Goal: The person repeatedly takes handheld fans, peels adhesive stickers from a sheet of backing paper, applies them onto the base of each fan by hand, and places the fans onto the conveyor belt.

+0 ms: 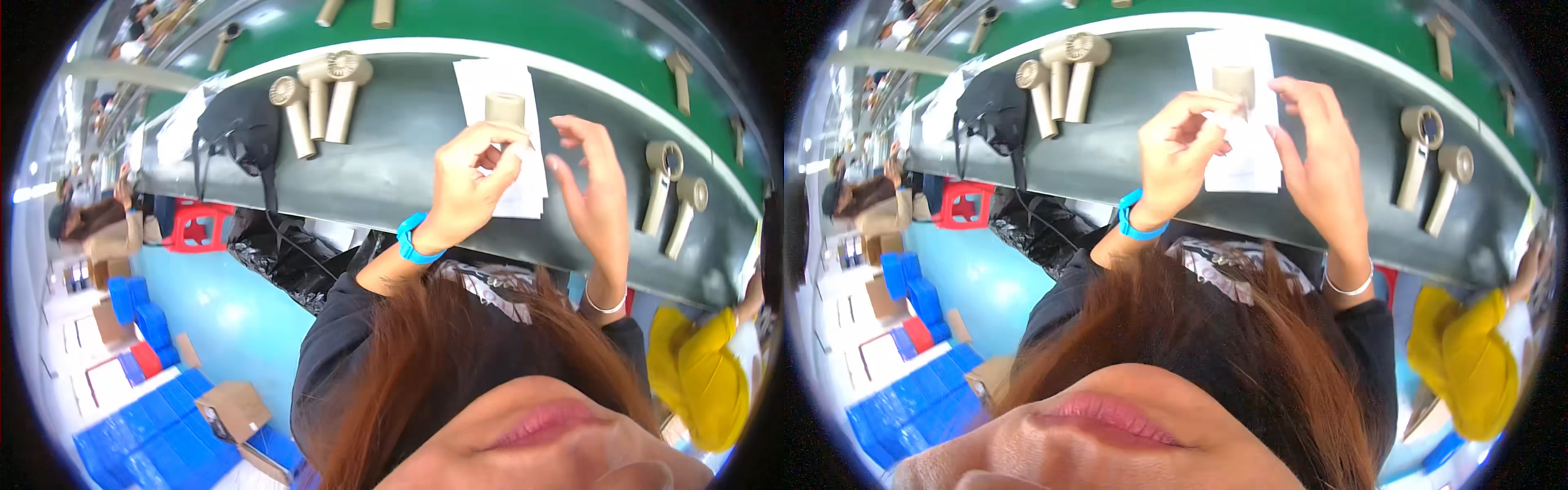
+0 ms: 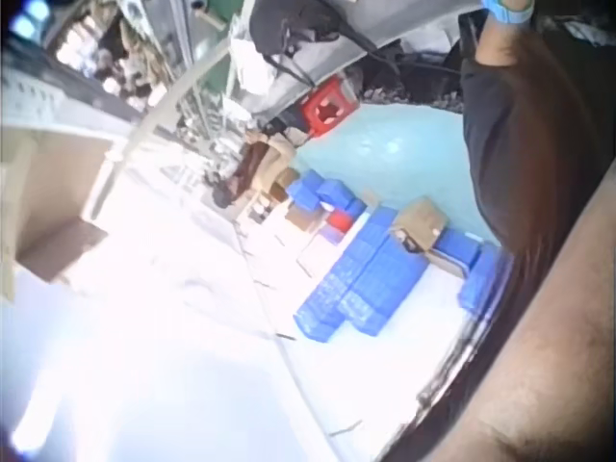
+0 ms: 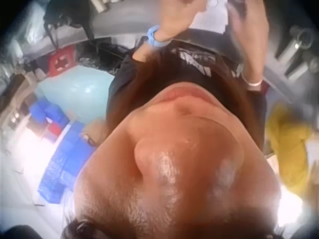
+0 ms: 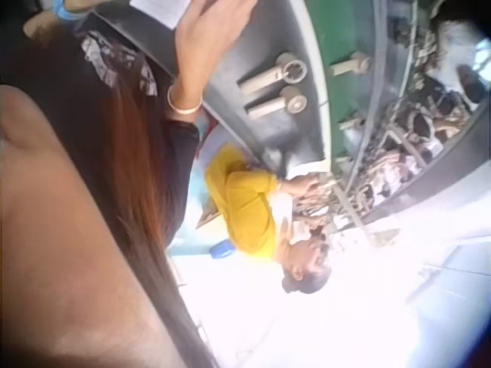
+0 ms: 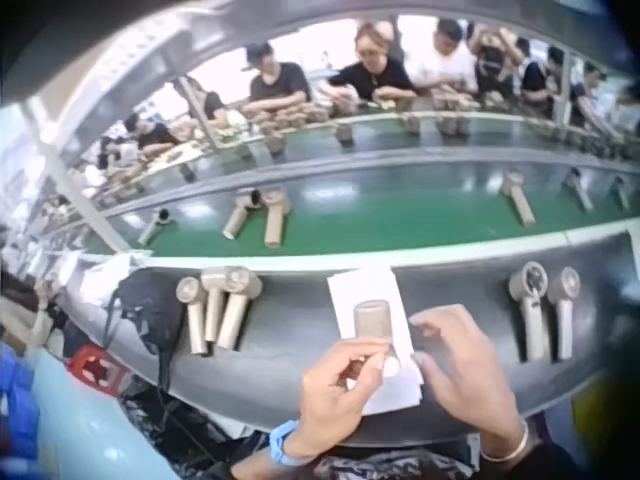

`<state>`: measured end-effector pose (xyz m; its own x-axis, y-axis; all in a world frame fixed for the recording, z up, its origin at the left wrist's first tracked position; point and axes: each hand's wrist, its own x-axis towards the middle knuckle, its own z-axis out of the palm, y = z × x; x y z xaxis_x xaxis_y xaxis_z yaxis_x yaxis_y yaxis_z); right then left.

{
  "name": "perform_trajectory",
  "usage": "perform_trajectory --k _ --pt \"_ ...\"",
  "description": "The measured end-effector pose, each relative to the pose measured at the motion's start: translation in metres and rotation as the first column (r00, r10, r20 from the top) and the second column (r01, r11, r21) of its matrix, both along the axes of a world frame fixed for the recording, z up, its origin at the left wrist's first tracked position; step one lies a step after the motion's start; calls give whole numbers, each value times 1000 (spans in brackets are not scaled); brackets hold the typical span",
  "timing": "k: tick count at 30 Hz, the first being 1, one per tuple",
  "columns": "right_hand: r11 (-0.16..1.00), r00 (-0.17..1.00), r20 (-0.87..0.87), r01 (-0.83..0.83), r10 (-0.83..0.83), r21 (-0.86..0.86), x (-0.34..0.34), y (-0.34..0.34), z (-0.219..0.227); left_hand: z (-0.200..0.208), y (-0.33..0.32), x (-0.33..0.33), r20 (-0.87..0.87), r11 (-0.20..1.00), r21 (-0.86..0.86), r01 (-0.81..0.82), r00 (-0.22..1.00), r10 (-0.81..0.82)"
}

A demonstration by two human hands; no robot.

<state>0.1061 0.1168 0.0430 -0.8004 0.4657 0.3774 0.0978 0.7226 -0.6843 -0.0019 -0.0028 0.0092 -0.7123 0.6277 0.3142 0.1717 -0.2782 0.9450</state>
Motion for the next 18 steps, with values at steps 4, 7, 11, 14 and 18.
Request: perform_trajectory --k 4,7,11,14,18 --pt "960 961 9 -278 278 41 -31 3 -28 -1 -2 -6 57 998 24 59 997 -60" --pt "943 940 99 -317 326 -97 -50 5 -35 -3 -7 -20 79 998 19 56 995 -58" --pt "935 929 109 -346 354 -80 -60 -1 -26 2 -13 -35 269 987 57 151 950 -161" --pt "925 919 104 -377 380 -48 -67 6 -28 2 -8 -44 206 986 86 144 966 -159" --pt "927 910 173 -370 376 -70 -80 38 -35 5 -3 -56 216 964 158 212 945 -243"
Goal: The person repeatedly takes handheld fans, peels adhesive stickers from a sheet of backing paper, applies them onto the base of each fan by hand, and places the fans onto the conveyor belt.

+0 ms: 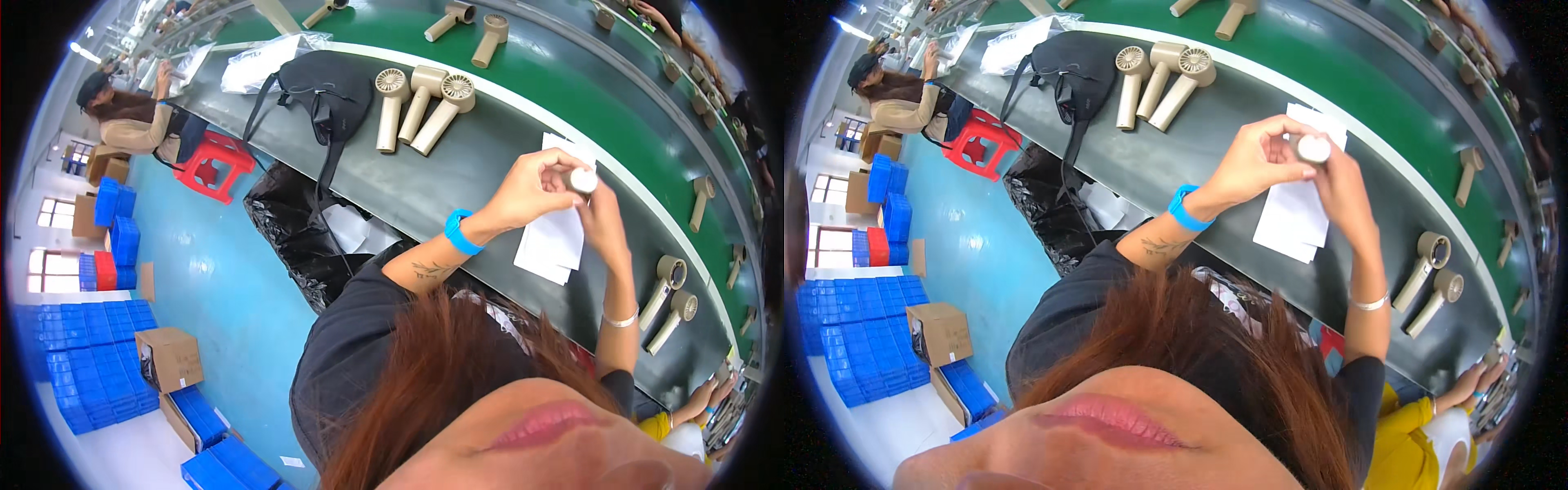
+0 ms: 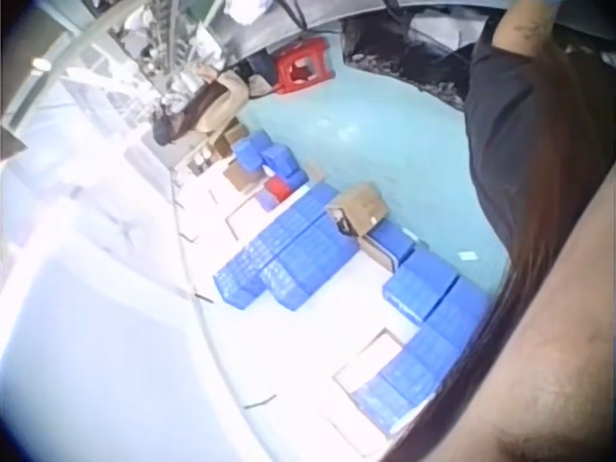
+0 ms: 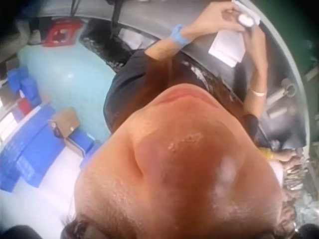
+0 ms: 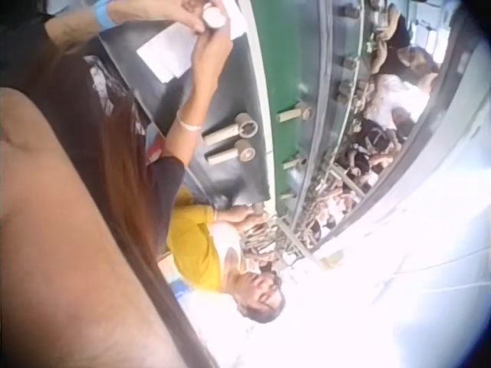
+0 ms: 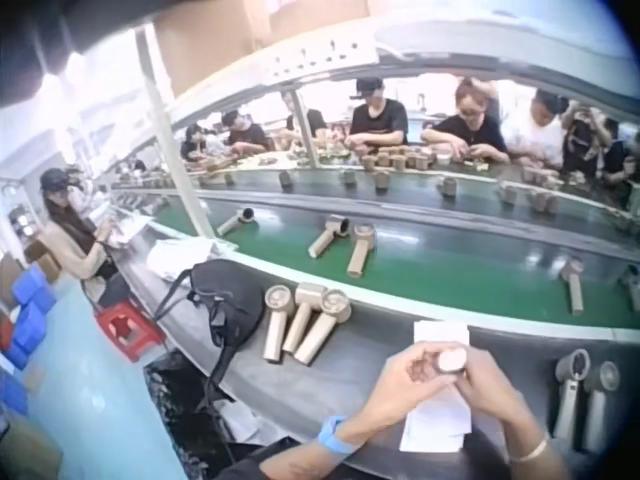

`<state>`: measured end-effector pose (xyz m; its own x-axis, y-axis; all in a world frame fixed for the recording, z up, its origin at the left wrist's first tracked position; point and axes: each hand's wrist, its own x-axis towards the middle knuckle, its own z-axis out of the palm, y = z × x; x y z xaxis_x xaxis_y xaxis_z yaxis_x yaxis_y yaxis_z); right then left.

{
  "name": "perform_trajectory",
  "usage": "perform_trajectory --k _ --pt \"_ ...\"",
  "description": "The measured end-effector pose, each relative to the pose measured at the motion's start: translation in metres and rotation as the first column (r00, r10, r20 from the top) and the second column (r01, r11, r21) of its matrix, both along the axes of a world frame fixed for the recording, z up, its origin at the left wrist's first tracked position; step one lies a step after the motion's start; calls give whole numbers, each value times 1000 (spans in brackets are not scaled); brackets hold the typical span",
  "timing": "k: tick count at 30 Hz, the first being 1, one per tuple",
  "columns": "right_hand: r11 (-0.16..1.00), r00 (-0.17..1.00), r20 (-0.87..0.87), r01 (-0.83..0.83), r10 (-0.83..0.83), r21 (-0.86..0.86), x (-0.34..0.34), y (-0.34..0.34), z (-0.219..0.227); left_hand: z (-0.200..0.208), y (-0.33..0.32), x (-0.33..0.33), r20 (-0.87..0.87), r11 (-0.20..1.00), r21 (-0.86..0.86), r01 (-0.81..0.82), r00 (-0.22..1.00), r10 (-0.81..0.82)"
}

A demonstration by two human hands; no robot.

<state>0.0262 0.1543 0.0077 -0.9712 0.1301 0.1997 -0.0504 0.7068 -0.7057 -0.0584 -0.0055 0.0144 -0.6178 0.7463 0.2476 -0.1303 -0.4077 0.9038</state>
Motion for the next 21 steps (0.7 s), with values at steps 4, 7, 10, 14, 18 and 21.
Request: perform_trajectory --k 4,7,10,14,18,21 --pt "999 998 -55 44 -45 -9 -33 26 22 -21 6 -1 -23 986 18 -166 986 166" --pt "848 970 -236 173 -59 501 -72 84 6 -52 8 -12 -223 942 -80 -326 927 302" --pt "527 954 -147 268 -259 807 -101 146 -21 -63 4 -8 -472 912 -130 -389 833 288" --pt "554 932 -36 245 -361 796 -95 155 -24 -72 -7 5 -700 892 -176 -416 690 184" --pt "991 972 -235 12 20 134 -61 111 60 -82 -13 18 -898 873 -250 -418 438 -47" --pt "924 725 -606 -380 327 44 38 31 162 -91 -7 14 -900 856 -301 -421 421 -109"
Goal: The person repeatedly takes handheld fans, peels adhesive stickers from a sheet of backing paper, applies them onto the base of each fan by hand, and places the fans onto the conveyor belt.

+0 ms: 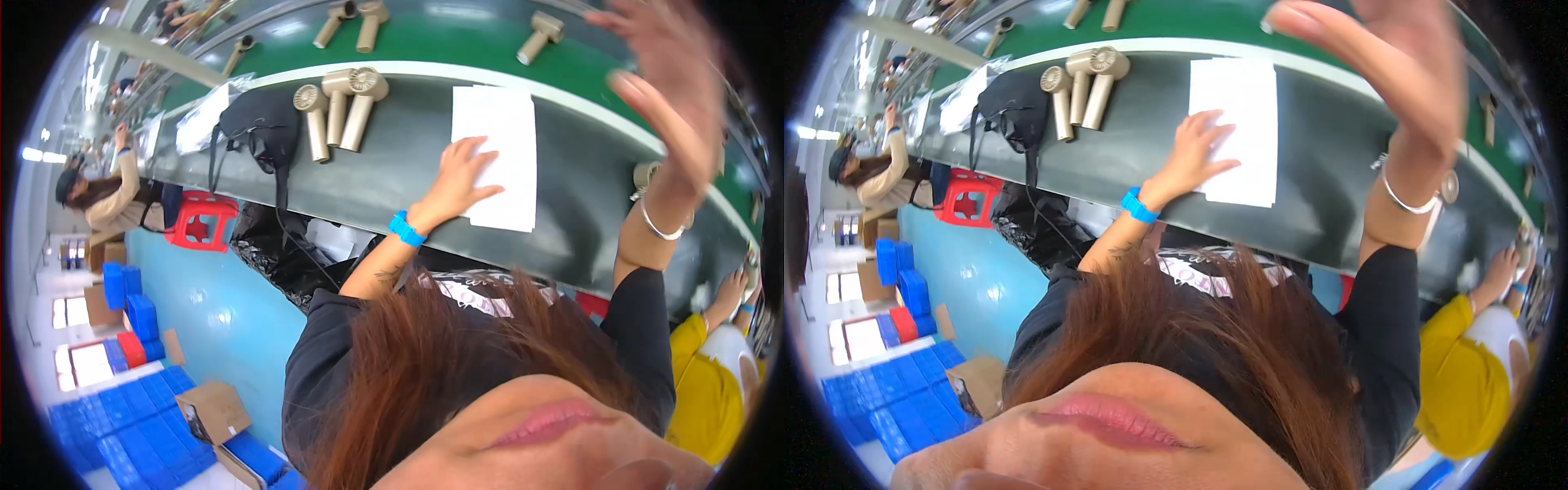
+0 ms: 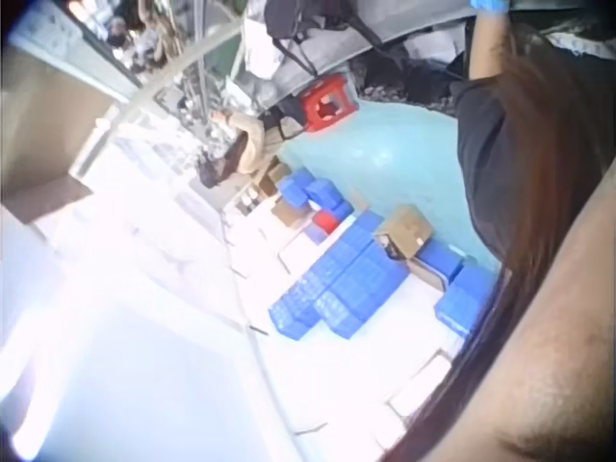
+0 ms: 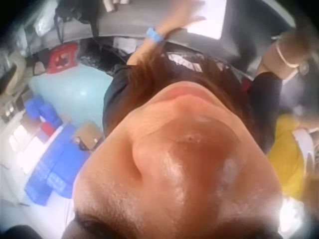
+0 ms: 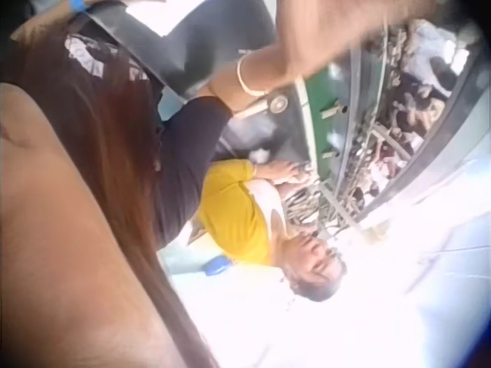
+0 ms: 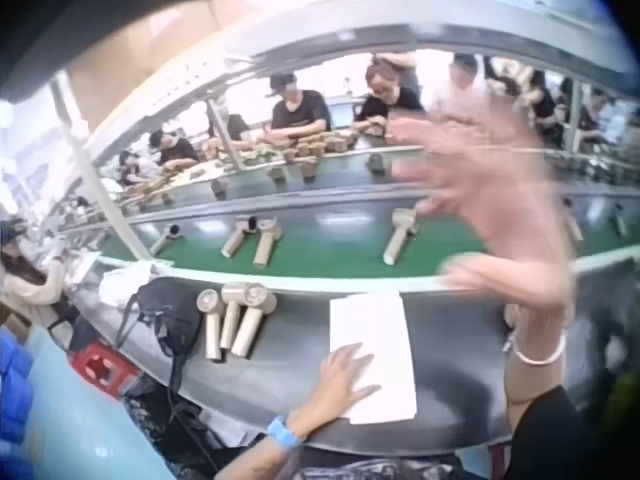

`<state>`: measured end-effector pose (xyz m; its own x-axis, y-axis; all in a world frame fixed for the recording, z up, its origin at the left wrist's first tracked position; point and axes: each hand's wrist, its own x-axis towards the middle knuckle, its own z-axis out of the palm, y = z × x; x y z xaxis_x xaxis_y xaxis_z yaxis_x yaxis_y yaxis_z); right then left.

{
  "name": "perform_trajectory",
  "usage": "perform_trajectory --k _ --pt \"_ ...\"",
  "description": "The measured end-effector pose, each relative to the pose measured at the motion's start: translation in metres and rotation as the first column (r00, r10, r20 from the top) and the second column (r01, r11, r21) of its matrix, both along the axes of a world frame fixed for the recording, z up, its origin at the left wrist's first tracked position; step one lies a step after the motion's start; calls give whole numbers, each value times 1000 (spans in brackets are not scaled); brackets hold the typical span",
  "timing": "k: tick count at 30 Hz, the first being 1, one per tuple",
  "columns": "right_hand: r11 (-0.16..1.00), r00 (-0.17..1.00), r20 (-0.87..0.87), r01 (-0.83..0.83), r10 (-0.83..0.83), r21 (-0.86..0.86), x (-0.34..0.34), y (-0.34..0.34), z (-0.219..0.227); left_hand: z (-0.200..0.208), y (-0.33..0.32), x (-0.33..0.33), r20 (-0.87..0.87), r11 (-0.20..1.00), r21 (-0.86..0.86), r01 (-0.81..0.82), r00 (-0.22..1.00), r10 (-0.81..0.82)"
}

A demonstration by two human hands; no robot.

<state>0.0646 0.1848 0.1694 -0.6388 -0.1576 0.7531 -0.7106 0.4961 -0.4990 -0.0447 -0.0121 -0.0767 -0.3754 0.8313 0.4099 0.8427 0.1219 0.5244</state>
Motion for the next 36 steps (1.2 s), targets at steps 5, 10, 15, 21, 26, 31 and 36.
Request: perform_trajectory --k 5,10,15,21,26,31,36 --pt "979 982 -36 -190 187 -80 73 18 -4 -4 7 -1 -55 998 58 -3 998 6" --pt "950 947 -76 -313 311 -13 128 56 14 6 -2 8 -35 999 -14 43 998 -44" --pt "922 917 -137 -352 374 158 71 -21 75 -1 18 -7 59 996 9 92 994 -92" --pt "846 847 -113 -528 519 -70 78 -23 63 6 36 -5 -10 990 -10 143 990 -143" --pt "641 670 -186 -742 718 -199 84 -63 43 8 72 -5 11 984 -20 178 984 -178" --pt "478 464 121 -870 877 -123 66 -64 2 5 77 -15 53 983 54 175 983 -178" --pt "884 677 734 314 48 -347 50 -24 -137 14 49 -19 20 978 74 -194 981 193"
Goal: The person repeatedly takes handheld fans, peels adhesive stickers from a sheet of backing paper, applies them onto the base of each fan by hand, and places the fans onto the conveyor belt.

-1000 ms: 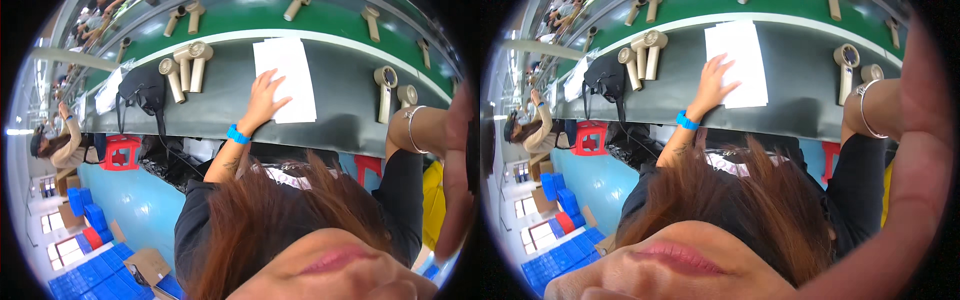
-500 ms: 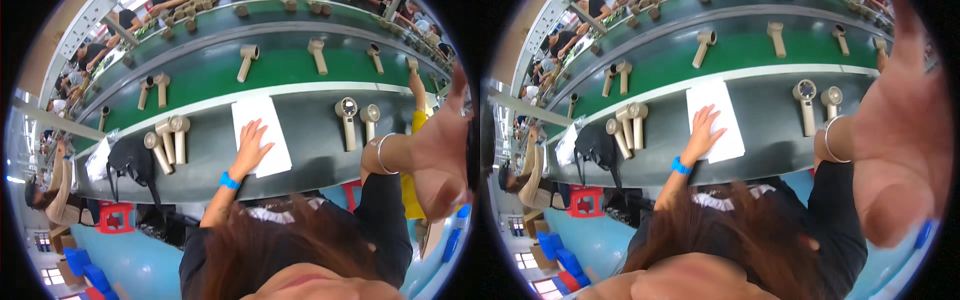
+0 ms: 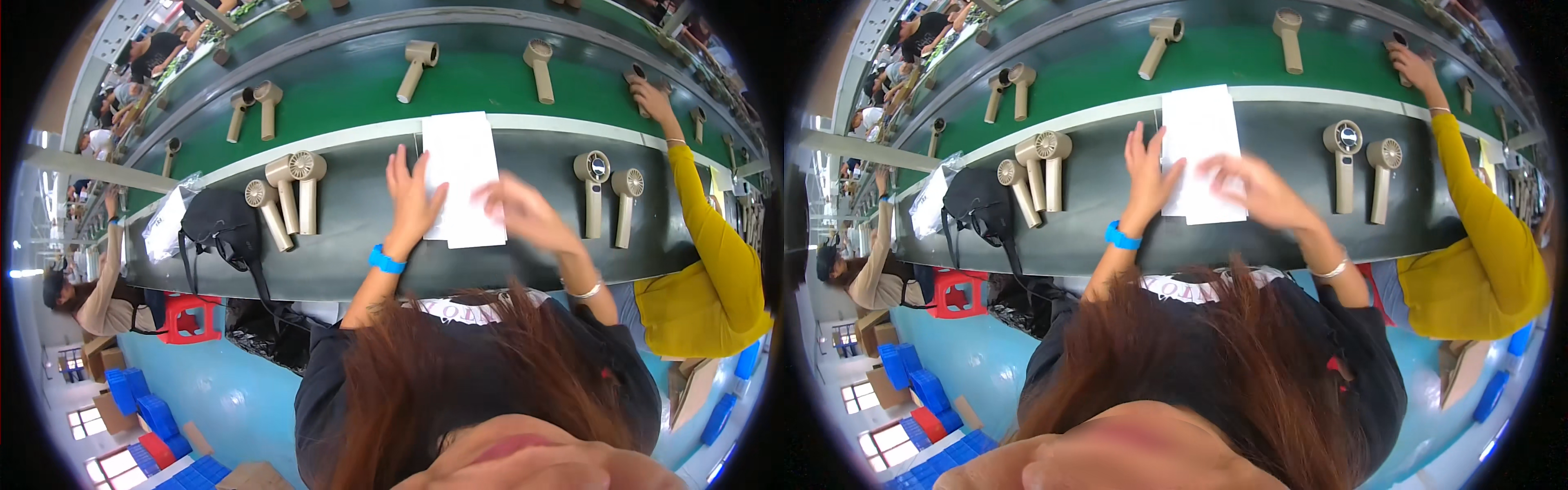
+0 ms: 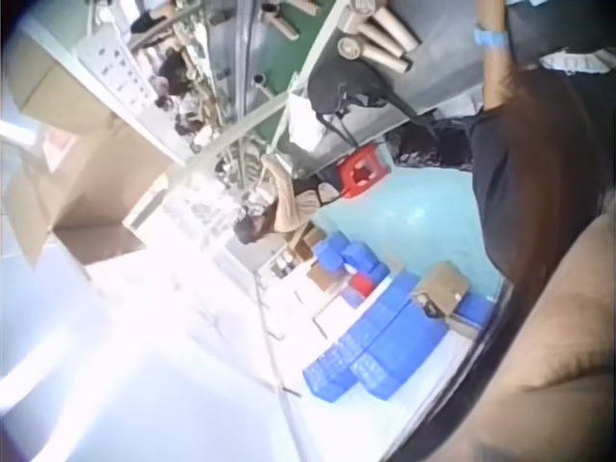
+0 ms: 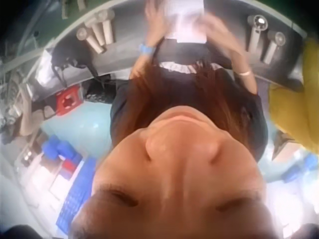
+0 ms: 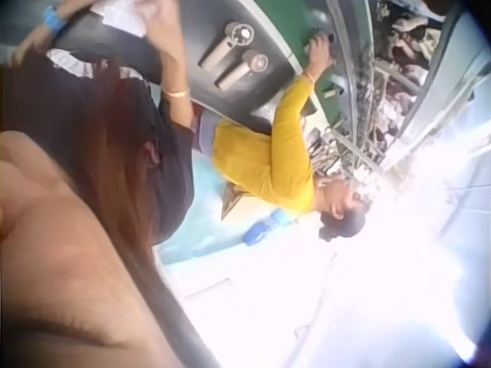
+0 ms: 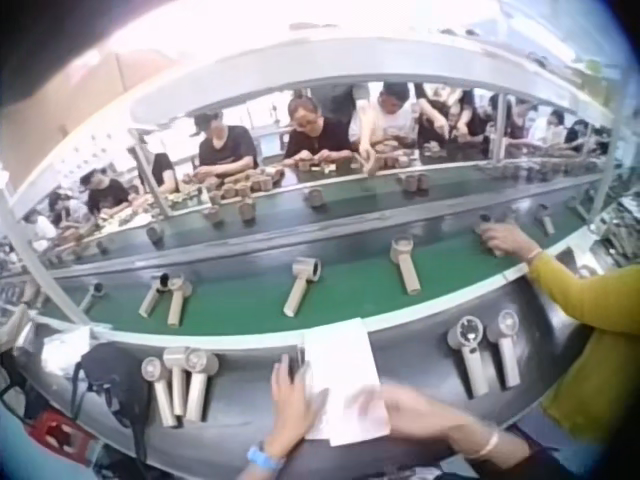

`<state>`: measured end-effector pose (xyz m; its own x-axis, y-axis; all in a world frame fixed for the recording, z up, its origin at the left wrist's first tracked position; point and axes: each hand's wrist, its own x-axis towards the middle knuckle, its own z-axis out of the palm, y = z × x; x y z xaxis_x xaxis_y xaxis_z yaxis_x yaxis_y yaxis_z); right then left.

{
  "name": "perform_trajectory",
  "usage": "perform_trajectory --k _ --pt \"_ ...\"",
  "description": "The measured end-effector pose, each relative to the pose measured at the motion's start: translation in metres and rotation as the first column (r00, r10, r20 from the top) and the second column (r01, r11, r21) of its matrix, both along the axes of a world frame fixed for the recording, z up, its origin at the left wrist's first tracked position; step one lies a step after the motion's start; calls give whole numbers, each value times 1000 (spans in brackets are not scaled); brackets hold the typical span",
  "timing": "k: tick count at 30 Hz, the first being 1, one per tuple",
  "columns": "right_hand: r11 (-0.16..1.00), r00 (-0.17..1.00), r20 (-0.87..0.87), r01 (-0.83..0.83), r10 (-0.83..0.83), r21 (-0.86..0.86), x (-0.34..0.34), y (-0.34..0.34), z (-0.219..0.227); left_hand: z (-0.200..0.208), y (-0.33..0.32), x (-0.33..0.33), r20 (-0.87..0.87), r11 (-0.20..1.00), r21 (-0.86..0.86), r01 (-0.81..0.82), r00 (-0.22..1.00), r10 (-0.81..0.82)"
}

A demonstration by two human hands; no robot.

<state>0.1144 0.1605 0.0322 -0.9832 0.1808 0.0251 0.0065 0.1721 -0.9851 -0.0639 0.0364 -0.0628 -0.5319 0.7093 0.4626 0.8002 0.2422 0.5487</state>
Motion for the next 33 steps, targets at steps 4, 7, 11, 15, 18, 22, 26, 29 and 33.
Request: perform_trajectory --k 4,7,11,15,18,22,26,29,33 --pt "393 726 -217 569 -652 722 -24 7 -106 -8 -5 0 137 992 -36 121 984 -115" --pt "853 848 -157 519 -507 50 -50 3 -102 -5 10 13 60 991 48 122 990 -125" --pt "542 724 -322 678 -610 497 -44 22 -77 5 21 8 44 998 -60 26 999 -23" --pt "686 835 -148 524 -530 505 -15 10 -71 5 30 -8 -48 961 -15 277 960 -277" --pt "724 849 -65 486 -525 489 -6 -3 -74 6 40 -4 0 914 -68 400 916 -401" --pt "652 811 -135 545 -569 528 -6 -12 -91 -6 44 -2 -59 917 -111 382 919 -390" --pt "571 851 -152 459 -503 681 -7 -10 -82 -7 44 -2 -77 924 -110 366 924 -375" --pt "733 843 -63 499 -534 461 -5 -4 -76 -6 45 -1 -63 923 -113 368 924 -376" --pt "700 848 -114 496 -518 514 -3 -6 -87 -6 45 1 -81 927 -125 353 928 -364"
